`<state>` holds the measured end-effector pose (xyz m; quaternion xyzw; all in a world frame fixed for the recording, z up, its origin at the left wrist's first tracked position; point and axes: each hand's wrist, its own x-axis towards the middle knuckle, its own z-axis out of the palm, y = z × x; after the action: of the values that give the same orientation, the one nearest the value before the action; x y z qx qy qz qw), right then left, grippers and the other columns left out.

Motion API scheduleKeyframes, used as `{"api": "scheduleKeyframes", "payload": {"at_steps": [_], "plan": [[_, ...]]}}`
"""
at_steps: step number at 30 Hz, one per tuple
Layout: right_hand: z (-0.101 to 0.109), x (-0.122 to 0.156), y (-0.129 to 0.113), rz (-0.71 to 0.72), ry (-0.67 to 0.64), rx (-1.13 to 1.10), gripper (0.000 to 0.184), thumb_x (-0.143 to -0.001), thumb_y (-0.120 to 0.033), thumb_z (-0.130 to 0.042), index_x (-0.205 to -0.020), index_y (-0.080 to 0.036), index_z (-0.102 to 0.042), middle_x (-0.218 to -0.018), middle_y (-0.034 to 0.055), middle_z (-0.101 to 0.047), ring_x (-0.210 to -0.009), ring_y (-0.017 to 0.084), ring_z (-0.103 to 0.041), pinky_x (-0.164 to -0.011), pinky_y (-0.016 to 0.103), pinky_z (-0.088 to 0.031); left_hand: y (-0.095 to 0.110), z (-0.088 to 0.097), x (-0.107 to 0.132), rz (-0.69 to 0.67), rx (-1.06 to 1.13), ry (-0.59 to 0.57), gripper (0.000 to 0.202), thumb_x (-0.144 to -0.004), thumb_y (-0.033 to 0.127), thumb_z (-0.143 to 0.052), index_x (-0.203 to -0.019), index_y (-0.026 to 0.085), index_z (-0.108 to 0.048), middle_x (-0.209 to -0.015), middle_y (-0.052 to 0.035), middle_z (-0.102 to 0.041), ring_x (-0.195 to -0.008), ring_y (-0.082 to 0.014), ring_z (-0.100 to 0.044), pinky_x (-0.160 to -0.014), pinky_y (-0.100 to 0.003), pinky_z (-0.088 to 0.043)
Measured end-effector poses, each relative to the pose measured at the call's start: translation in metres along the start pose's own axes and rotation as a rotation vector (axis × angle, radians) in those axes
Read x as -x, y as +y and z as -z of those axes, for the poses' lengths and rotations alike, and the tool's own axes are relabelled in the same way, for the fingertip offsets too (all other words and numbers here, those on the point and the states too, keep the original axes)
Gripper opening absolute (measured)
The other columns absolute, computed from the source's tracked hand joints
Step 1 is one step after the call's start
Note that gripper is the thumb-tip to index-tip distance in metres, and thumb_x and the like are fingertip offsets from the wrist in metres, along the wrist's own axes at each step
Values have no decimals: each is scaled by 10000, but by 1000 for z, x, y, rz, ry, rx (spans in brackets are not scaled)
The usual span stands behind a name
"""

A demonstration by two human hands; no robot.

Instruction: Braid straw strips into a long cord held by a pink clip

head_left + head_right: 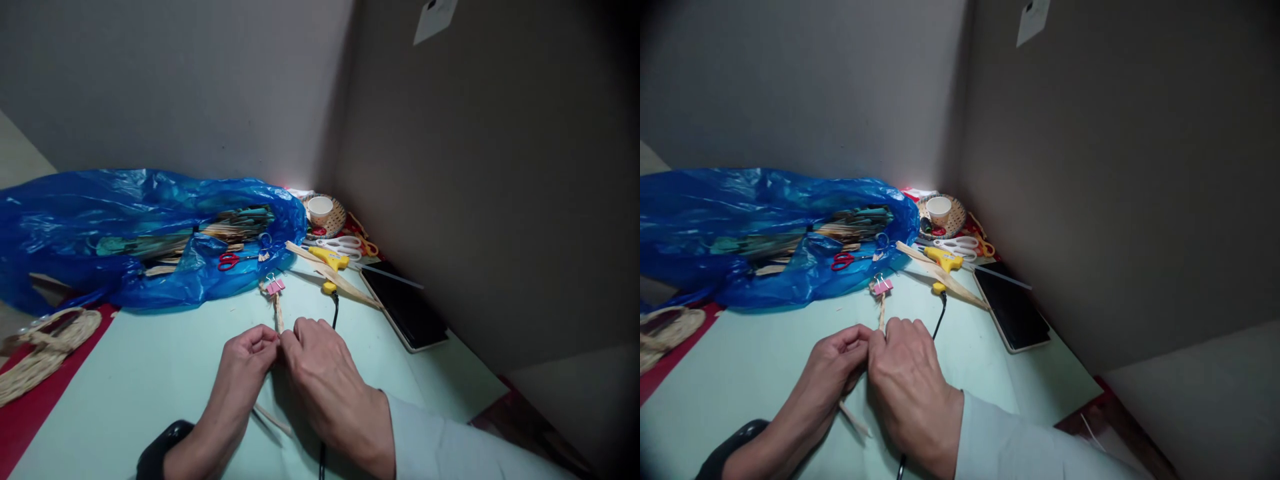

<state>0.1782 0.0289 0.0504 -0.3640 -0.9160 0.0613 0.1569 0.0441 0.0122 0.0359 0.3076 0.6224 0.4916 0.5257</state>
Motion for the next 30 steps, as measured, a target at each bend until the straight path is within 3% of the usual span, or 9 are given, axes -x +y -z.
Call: {"api": "scheduleKeyframes", "payload": {"at_steps": [4, 9, 13, 17, 20, 22, 26, 30], "plan": [[0, -1, -15, -49, -3, 39, 223, -747, -2, -512, -909, -149, -555, -849, 97, -558, -762, 247, -504, -736, 401, -441, 0, 3, 3, 11, 11, -30, 179, -699, 301, -684, -646, 161, -586, -452, 86, -432, -404, -36, -244, -417, -173, -145], [-21, 0, -30, -195, 145, 139, 267, -772, 48, -490, -920, -157, -576, -806, 80, -543, -746, 248, -515, -715, 411, -460, -2, 9, 2, 41, 81, -128, 191, -739, 338, -691, -739, 162, -617, -482, 109, -348, -433, -33, -157, -434, -187, -89], [-27, 3, -31, -238, 197, 13, 192, -837, -9, -503, -913, -157, -599, -815, 79, -548, -760, 246, -521, -714, 404, -449, -4, 15, 1, 47, 131, -199, 208, -775, 369, -682, -796, 168, -631, -509, 95, -384, -440, -37, -228, -437, -170, -129], [-5, 7, -12, -187, 77, -317, 151, -931, -189, -504, -998, -185, -638, -874, 66, -586, -821, 217, -523, -781, 372, -430, -4, 19, 0, 52, 132, -228, 227, -771, 372, -705, -809, 162, -627, -511, 90, -404, -453, -40, -255, -441, -160, -153], [13, 6, 11, -124, -28, -507, 196, -952, -213, -492, -999, -210, -682, -843, 42, -595, -843, 190, -530, -816, 336, -418, -3, 19, 0, 52, 130, -228, 261, -761, 390, -719, -823, 156, -620, -470, 114, -350, -436, -38, -186, -426, -176, -111], [20, 1, 27, -112, -66, -630, 195, -943, -219, -518, -992, -220, -707, -860, 38, -608, -863, 178, -548, -799, 303, -427, -1, 18, -1, 60, 140, -214, 275, -738, 373, -744, -848, 153, -621, -493, 98, -424, -430, -31, -183, -422, -184, -95], [18, -16, 49, -155, -89, -799, 209, -924, -235, -545, -1086, -177, -663, -989, 55, -653, -901, 170, -593, -827, 282, -438, 0, 18, -1, 71, 134, -203, 269, -730, 335, -751, -858, 130, -632, -685, -30, -662, -418, -5, -219, -430, -189, -88], [7, -30, 52, -83, -361, -1010, 202, -952, -278, -476, -965, -151, -633, -784, 13, -643, -723, 136, -588, -688, 232, -447, -1, 17, -1, 62, 120, -193, 257, -731, 327, -750, -867, 140, -639, -683, -44, -680, -428, -19, -304, -443, -184, -135]]}}
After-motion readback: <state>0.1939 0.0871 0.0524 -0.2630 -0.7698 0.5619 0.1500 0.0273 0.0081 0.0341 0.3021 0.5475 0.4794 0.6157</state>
